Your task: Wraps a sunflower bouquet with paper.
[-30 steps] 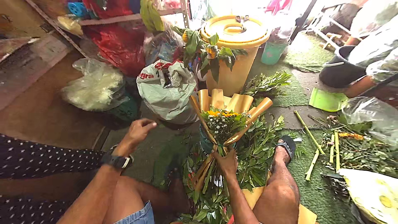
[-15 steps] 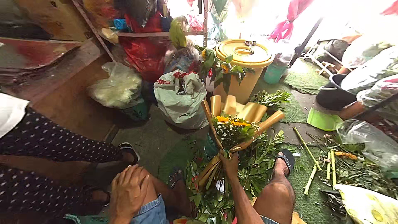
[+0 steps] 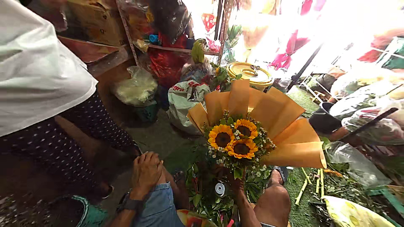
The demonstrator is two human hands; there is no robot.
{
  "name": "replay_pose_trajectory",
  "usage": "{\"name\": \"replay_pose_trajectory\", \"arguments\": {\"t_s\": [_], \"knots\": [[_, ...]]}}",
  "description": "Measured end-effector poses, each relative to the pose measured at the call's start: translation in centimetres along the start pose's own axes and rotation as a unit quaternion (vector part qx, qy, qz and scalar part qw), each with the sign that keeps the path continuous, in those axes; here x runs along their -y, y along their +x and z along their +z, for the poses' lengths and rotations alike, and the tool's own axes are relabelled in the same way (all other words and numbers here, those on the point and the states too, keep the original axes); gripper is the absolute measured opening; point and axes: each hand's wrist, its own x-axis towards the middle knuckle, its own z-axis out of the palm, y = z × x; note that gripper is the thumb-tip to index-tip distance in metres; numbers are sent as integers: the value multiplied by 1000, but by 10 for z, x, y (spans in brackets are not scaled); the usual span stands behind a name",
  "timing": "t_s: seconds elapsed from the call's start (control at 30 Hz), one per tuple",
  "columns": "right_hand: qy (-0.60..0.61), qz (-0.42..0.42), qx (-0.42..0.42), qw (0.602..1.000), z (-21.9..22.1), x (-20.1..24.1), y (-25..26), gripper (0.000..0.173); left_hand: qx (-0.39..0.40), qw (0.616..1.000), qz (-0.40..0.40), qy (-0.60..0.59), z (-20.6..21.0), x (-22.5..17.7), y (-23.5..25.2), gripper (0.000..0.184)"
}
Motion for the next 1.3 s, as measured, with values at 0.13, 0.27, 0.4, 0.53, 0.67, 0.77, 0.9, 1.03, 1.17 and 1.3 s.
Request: {"name": "replay_pose_trajectory", "arguments": {"t_s": [0.13,0.27,0.4,0.53,0.67,0.77,0.9,1.03,1.17,1.3], "knots": [[-42,16,48,998,-13,7,-15,53,9,1000,-6,-3,-1,4,0,41],[-52,15,42,998,-12,9,-19,54,6,1000,-8,-9,-2,7,-3,41],[-98,18,51,994,-8,7,-10,56,9,1000,-11,-2,-2,9,-4,43],[-5,-36,-46,998,1,-1,16,74,26,1000,-12,1,-22,-2,-6,42],[31,-21,-66,997,3,-5,34,82,12,1000,6,8,-53,-13,-15,42],[100,-15,-40,994,-1,-10,49,88,37,999,5,-18,-53,-10,-9,45],[110,79,-4,991,-5,-11,85,94,160,984,2,-80,-30,-26,23,44],[108,97,24,989,-2,-39,119,89,311,939,48,-137,33,-54,69,45],[116,104,45,987,6,-57,143,80,384,907,76,-157,94,-91,100,41],[111,161,68,978,25,-55,146,80,488,853,24,-183,153,-108,96,37]]}}
